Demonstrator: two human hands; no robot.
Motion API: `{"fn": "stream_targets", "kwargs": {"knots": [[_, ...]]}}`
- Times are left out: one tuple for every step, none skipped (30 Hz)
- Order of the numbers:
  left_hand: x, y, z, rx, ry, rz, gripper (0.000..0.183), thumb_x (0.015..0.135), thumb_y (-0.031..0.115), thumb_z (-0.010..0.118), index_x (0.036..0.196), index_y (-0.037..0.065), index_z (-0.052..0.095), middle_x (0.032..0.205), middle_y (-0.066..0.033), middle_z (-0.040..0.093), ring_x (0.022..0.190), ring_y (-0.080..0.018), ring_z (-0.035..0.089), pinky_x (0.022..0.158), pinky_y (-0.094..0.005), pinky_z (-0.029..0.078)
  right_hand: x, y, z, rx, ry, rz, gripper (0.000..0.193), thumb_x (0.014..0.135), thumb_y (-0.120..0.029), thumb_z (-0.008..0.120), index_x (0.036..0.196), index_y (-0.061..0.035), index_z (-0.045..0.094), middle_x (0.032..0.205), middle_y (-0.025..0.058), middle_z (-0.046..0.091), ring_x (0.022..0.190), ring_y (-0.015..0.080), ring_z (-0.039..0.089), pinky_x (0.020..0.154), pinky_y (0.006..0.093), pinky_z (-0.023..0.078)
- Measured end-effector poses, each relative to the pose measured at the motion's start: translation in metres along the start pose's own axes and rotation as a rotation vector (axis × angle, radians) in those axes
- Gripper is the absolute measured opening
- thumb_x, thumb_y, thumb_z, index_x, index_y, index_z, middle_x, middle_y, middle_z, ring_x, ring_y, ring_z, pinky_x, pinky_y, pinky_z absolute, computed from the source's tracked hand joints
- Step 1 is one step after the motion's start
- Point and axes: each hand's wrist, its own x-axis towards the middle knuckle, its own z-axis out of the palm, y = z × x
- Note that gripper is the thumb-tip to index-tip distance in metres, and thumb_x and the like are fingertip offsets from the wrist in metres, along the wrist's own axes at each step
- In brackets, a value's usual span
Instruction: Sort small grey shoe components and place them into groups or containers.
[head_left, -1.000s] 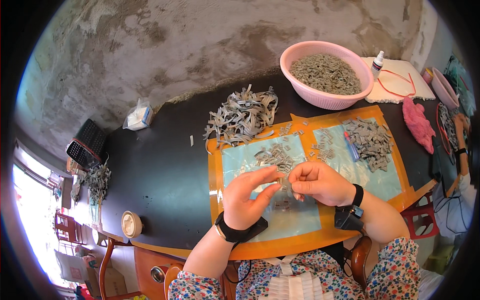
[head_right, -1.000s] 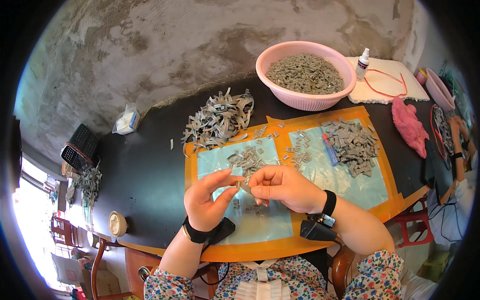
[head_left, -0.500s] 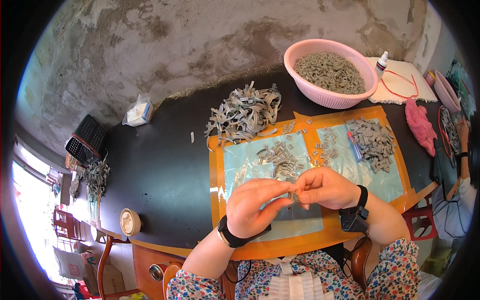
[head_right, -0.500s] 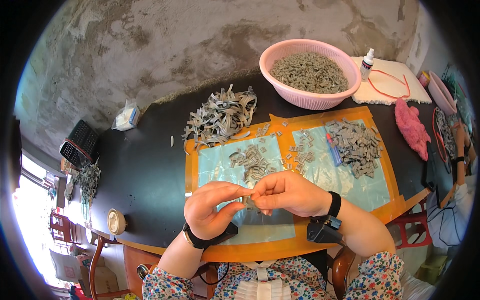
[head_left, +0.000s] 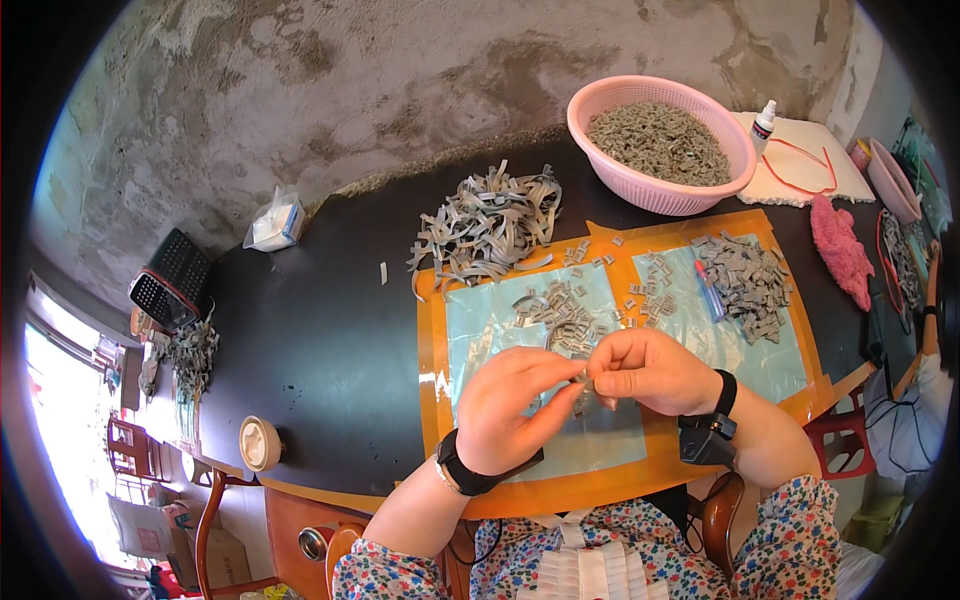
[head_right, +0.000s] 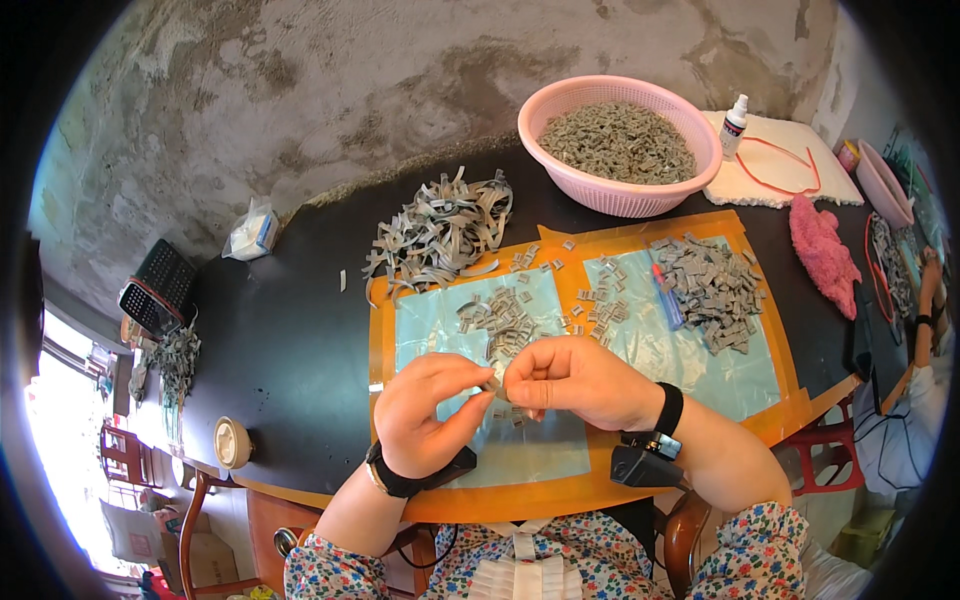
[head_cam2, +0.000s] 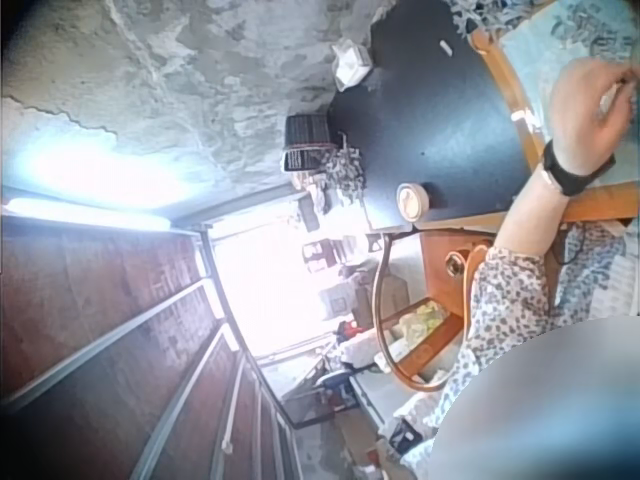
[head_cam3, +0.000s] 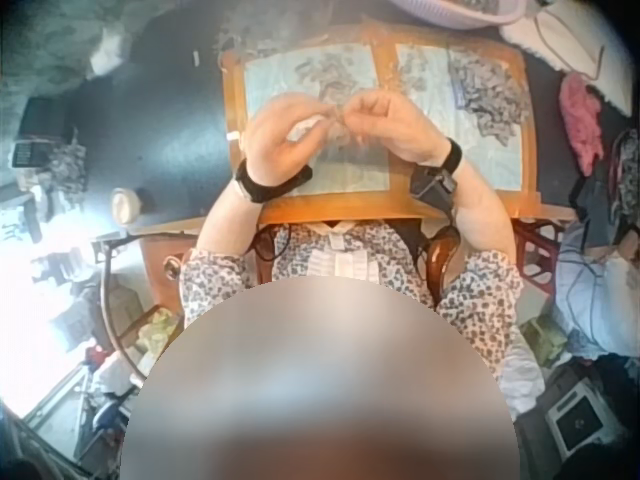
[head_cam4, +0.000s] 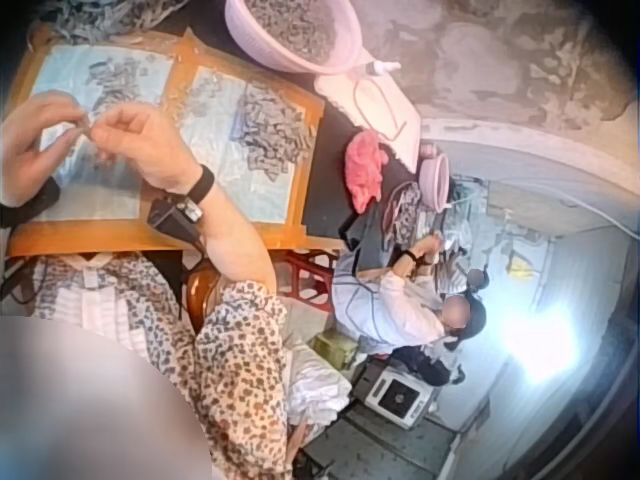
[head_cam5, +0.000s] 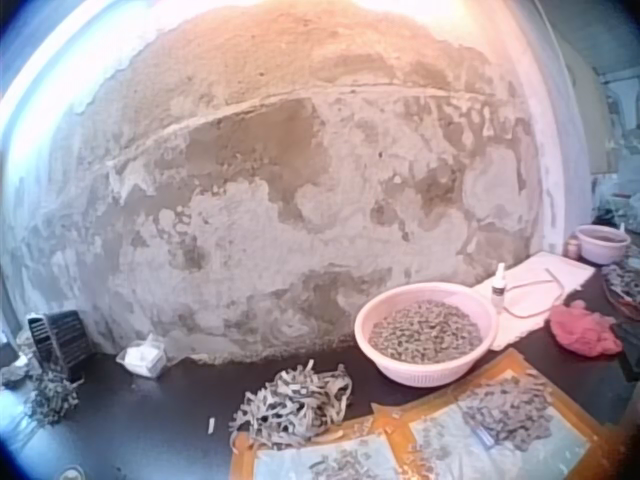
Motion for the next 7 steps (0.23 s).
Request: {"fn": "stream_targets", "kwargs": {"knots": [[-0.003,-0.003,0.003,-0.054,0.023,-0.083,0.022,0.067,-0.004,0.069,0.088,-0.001,0.062,0.083,-0.0106,0.064,0.073,-0.0227,0.062,0.065,-0.0309,0.049,0.000,0.001,0.000,0.006,0.025,-0.009,0.018,0.086,-0.017,0.061,0.092,-0.0002,0.058,0.079,0.0017,0.058,0.070,0.0088,0.052,0.066,0.0223,0.043],[-0.004,-0.004,0.006,-0.108,0.046,-0.166,0.018,0.071,-0.004,0.068,0.088,-0.002,0.061,0.084,-0.0106,0.064,0.073,-0.0210,0.062,0.066,-0.0301,0.049,0.001,0.001,-0.002,0.005,0.026,-0.008,0.018,0.086,-0.017,0.061,0.092,-0.0002,0.058,0.079,0.0017,0.058,0.070,0.0088,0.052,0.066,0.0223,0.043],[-0.005,-0.003,0.008,-0.109,0.046,-0.167,0.018,0.071,-0.004,0.068,0.088,-0.002,0.061,0.084,-0.0106,0.064,0.073,-0.0210,0.062,0.066,-0.0301,0.049,0.001,0.002,-0.003,-0.008,0.044,-0.011,0.018,0.086,-0.017,0.061,0.092,-0.0003,0.058,0.079,0.0017,0.058,0.070,0.0090,0.053,0.066,0.0225,0.044],[-0.003,0.002,0.010,-0.419,0.098,-0.496,0.015,0.075,-0.003,0.065,0.089,-0.002,0.060,0.085,-0.0109,0.064,0.074,-0.0195,0.062,0.068,-0.0290,0.050,0.002,0.003,-0.004,-0.022,0.063,-0.015,0.018,0.086,-0.017,0.061,0.093,-0.0005,0.058,0.079,0.0017,0.058,0.070,0.0092,0.053,0.066,0.0227,0.044],[-0.003,0.004,0.011,-0.730,0.148,-0.825,0.012,0.079,-0.003,0.062,0.090,-0.002,0.058,0.085,-0.0111,0.064,0.074,-0.0180,0.062,0.070,-0.0278,0.050,0.002,0.003,-0.005,-0.021,0.063,-0.016,0.018,0.086,-0.017,0.061,0.093,-0.0005,0.058,0.079,0.0017,0.058,0.070,0.0092,0.053,0.066,0.0227,0.044],[-0.006,-0.006,0.012,-0.852,0.121,-0.807,0.008,0.084,-0.001,0.056,0.092,-0.003,0.055,0.086,-0.0120,0.063,0.078,-0.0178,0.063,0.074,-0.0267,0.051,0.002,0.004,-0.006,-0.014,0.083,-0.015,0.018,0.086,-0.018,0.061,0.093,-0.0010,0.058,0.080,0.0016,0.058,0.071,0.0094,0.053,0.067,0.0228,0.044],[-0.009,-0.014,0.013,-0.971,0.131,-0.851,0.010,0.084,-0.001,0.057,0.093,-0.003,0.056,0.086,-0.0121,0.063,0.081,-0.0199,0.064,0.071,-0.0273,0.052,0.003,0.004,-0.006,-0.007,0.102,-0.013,0.018,0.086,-0.018,0.061,0.094,-0.0015,0.058,0.080,0.0016,0.058,0.071,0.0096,0.053,0.067,0.0229,0.044]]}}
